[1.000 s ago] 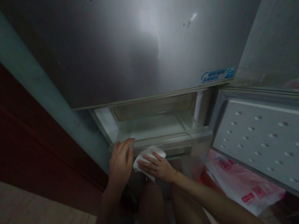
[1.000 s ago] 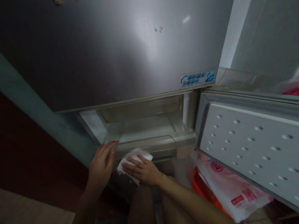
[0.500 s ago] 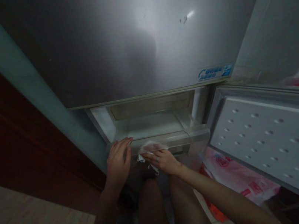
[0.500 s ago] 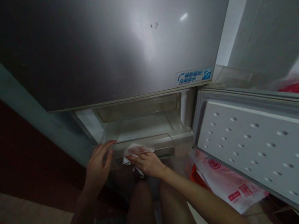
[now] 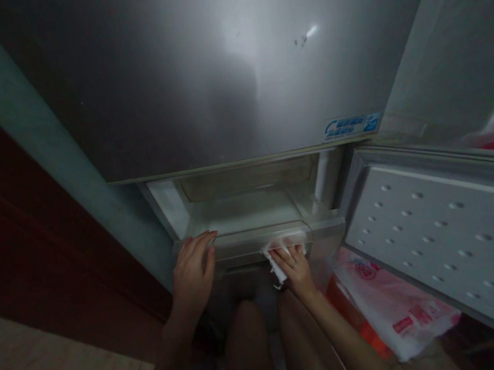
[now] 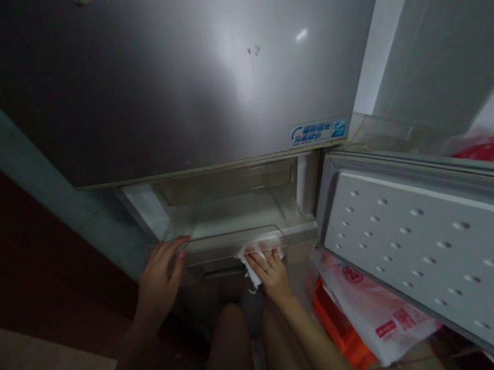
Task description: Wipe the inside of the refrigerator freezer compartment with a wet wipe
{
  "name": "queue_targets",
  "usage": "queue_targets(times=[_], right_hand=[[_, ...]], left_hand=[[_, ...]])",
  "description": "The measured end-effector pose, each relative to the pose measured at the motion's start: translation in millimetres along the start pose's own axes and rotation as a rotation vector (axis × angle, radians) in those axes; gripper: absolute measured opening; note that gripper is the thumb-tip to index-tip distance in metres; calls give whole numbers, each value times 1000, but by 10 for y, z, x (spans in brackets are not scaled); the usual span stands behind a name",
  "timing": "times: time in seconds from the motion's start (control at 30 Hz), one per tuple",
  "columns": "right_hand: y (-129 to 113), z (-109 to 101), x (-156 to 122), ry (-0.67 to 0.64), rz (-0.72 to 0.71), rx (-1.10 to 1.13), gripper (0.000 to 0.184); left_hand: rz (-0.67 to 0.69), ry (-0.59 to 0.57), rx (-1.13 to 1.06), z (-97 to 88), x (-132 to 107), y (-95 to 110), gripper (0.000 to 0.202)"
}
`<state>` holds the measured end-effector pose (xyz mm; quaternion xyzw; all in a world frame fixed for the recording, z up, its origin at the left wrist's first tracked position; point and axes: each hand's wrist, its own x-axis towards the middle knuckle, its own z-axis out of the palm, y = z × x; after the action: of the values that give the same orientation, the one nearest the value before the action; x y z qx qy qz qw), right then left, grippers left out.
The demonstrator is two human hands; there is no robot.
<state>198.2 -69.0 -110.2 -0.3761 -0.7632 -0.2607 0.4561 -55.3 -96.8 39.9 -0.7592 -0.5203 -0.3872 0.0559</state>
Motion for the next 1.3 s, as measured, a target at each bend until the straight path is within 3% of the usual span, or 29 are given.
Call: queue_targets(times=[0.17,0.37,0.53,0.7,0.87,1.03,1.17,1.3], right_hand=[[-35,194,-233,14,39,22,51],[-129,45,-521,-99,50,65,51],[-246,-77,-379,-55,96,114,52],[-178,34,-160,22,160,123,60],[-139,117,-389,-32,180,141,61],[-206,15,-619,-78,179,184,58],[-242,-58,-559,-57,211,214,59],[-303,109,-398,45,301,206,69]], left_hand=[[-4,-1,1,-2,1,-8,34],[-30,-6,-21,2,7,7,35],[-49,-3,-25,-1,12,24,34],[-36,4,-23,4,11,15,31],[-24,11,-5,13,-8,3,32],[-24,14,3,15,-9,12,32],[-24,7,3,11,-2,14,33],[-15,16,13,15,-4,15,33]])
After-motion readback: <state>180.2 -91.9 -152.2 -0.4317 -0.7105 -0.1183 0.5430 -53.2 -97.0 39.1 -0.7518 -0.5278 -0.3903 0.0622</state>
